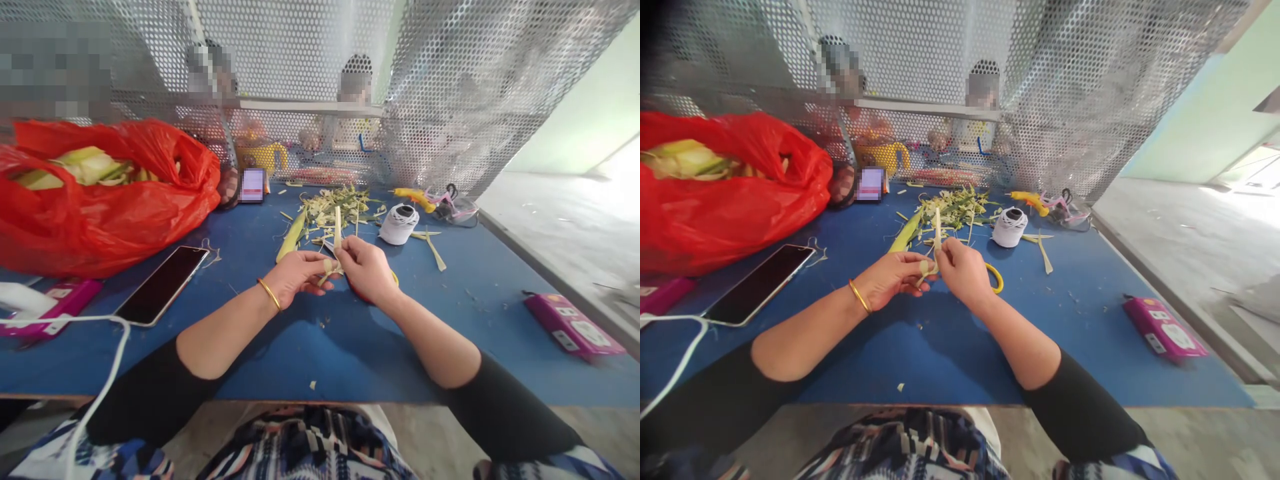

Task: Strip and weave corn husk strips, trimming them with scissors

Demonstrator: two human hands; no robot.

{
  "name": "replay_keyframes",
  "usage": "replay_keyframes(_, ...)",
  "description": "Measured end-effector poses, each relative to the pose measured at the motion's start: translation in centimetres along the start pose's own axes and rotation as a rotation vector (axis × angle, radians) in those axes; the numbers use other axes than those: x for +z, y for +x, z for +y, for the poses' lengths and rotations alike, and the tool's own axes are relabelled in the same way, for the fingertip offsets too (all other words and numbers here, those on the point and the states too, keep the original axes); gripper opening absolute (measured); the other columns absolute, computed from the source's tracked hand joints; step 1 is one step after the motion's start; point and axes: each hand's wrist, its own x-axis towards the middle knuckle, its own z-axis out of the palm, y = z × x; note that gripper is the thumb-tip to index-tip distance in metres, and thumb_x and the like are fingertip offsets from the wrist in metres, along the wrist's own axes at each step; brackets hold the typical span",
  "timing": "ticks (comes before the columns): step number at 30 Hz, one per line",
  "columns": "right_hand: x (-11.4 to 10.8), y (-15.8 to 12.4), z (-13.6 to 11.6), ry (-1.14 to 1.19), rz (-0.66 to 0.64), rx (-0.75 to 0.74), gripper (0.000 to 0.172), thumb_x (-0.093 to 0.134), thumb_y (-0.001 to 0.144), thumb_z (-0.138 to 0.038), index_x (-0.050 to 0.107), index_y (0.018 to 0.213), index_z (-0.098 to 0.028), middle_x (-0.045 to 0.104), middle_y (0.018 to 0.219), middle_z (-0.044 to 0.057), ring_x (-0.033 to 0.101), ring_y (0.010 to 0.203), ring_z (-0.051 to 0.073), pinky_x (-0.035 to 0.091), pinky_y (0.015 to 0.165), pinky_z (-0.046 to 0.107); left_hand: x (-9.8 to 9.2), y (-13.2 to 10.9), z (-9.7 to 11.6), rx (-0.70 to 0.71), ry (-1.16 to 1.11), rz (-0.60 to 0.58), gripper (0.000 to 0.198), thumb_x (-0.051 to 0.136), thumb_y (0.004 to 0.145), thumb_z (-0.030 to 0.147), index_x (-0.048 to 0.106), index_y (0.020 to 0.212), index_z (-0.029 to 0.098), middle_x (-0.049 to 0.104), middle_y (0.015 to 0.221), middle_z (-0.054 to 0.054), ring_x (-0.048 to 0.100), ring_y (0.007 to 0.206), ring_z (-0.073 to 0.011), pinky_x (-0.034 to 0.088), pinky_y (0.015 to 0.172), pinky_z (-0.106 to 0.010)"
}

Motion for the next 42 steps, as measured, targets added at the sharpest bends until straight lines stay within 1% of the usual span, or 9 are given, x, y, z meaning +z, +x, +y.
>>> replay_keyframes(11, 0.2, 0.3, 0.5, 0.063, 0.084, 0.102, 0.025, 0.054, 0.083, -0.029, 0.045, 0.061, -0.023, 0.041, 0.051, -0.007, 0.036, 0.052, 0.012, 0.025, 0.052, 0.026, 0.0, -0.2, 0.9, -0.018, -0.111, -0.120, 0.039, 0.071, 0.076, 0.013, 0.076, 0.114, 0.020, 0.075, 0.076, -0.007, 0.066, 0.063, -0.0142, 0.055, 0.067, -0.027)
replay_keyframes(14, 0.1, 0.2, 0.3, 0.054, 0.112, 0.091, 0.024, 0.054, 0.082, -0.029, 0.046, 0.060, -0.023, 0.042, 0.050, -0.006, 0.035, 0.051, 0.012, 0.025, 0.052, 0.026, 0.3, -0.4, 0.9, 0.020, -0.076, -0.130, 0.030, 0.067, 0.075, 0.014, 0.078, 0.102, 0.018, 0.073, 0.074, -0.006, 0.064, 0.064, -0.0135, 0.054, 0.067, -0.027)
replay_keyframes(17, 0.1, 0.0, 0.2, 0.042, 0.126, 0.076, 0.022, 0.055, 0.082, -0.029, 0.048, 0.062, -0.023, 0.044, 0.050, -0.006, 0.037, 0.050, 0.011, 0.026, 0.052, 0.026, 1.0, -0.7, 0.6, 0.127, 0.079, -0.088, 0.004, 0.073, 0.073, 0.014, 0.076, 0.075, 0.016, 0.066, 0.065, -0.002, 0.056, 0.058, -0.0093, 0.047, 0.060, -0.021)
replay_keyframes(23, 0.4, -0.2, 0.3, 0.067, 0.112, 0.070, 0.023, 0.055, 0.086, -0.034, 0.051, 0.066, -0.023, 0.048, 0.051, -0.006, 0.041, 0.049, 0.012, 0.030, 0.052, 0.026, 1.8, -0.9, 0.0, 0.201, 0.198, -0.027, 0.021, 0.076, 0.075, 0.017, 0.067, 0.056, 0.015, 0.061, 0.057, 0.001, 0.046, 0.048, -0.0053, 0.038, 0.050, -0.019)
replay_keyframes(26, 0.3, -0.1, 0.6, 0.121, 0.187, -0.015, 0.020, 0.055, 0.090, -0.039, 0.058, 0.079, -0.023, 0.059, 0.063, -0.002, 0.050, 0.056, 0.014, 0.036, 0.056, 0.027, 1.6, -0.8, 0.3, 0.115, 0.041, -0.009, 0.011, 0.076, 0.077, 0.019, 0.074, 0.067, 0.015, 0.063, 0.060, 0.000, 0.047, 0.048, -0.0050, 0.039, 0.049, -0.019)
replay_keyframes(30, -0.6, -0.1, 0.7, -0.016, 0.384, -0.315, 0.016, 0.057, 0.094, -0.034, 0.061, 0.084, -0.023, 0.069, 0.085, 0.005, 0.062, 0.083, 0.020, 0.045, 0.076, 0.033, 0.8, -0.6, 1.1, 0.043, -0.209, 0.026, 0.002, 0.076, 0.078, 0.016, 0.076, 0.081, 0.016, 0.061, 0.063, 0.002, 0.048, 0.051, -0.0044, 0.040, 0.050, -0.017)
replay_keyframes(34, -0.6, -0.2, 0.8, -0.228, 0.204, -0.463, 0.022, 0.055, 0.099, -0.033, 0.065, 0.082, -0.022, 0.072, 0.084, 0.005, 0.064, 0.079, 0.020, 0.041, 0.078, 0.034, 0.3, -0.3, 1.4, 0.028, -0.301, 0.059, 0.003, 0.074, 0.081, 0.014, 0.075, 0.083, 0.015, 0.061, 0.064, 0.001, 0.050, 0.052, -0.0048, 0.042, 0.050, -0.017)
replay_keyframes(38, -0.2, -0.2, 1.0, -0.279, -0.055, -0.381, 0.019, 0.054, 0.099, -0.028, 0.065, 0.085, -0.020, 0.070, 0.072, 0.002, 0.062, 0.067, 0.016, 0.039, 0.075, 0.029, 0.3, -0.1, 1.3, 0.063, -0.200, 0.124, 0.004, 0.077, 0.078, 0.017, 0.075, 0.079, 0.014, 0.063, 0.065, 0.000, 0.051, 0.052, -0.0052, 0.042, 0.049, -0.017)
replay_keyframes(42, -0.3, -0.6, 0.3, -0.225, -0.125, -0.315, 0.024, 0.052, 0.095, -0.028, 0.061, 0.074, -0.021, 0.065, 0.062, 0.000, 0.053, 0.058, 0.013, 0.037, 0.070, 0.027, 0.5, 0.0, 1.2, 0.194, 0.010, 0.281, 0.016, 0.085, 0.069, 0.024, 0.073, 0.067, 0.014, 0.064, 0.063, -0.001, 0.053, 0.052, -0.0072, 0.037, 0.044, -0.018)
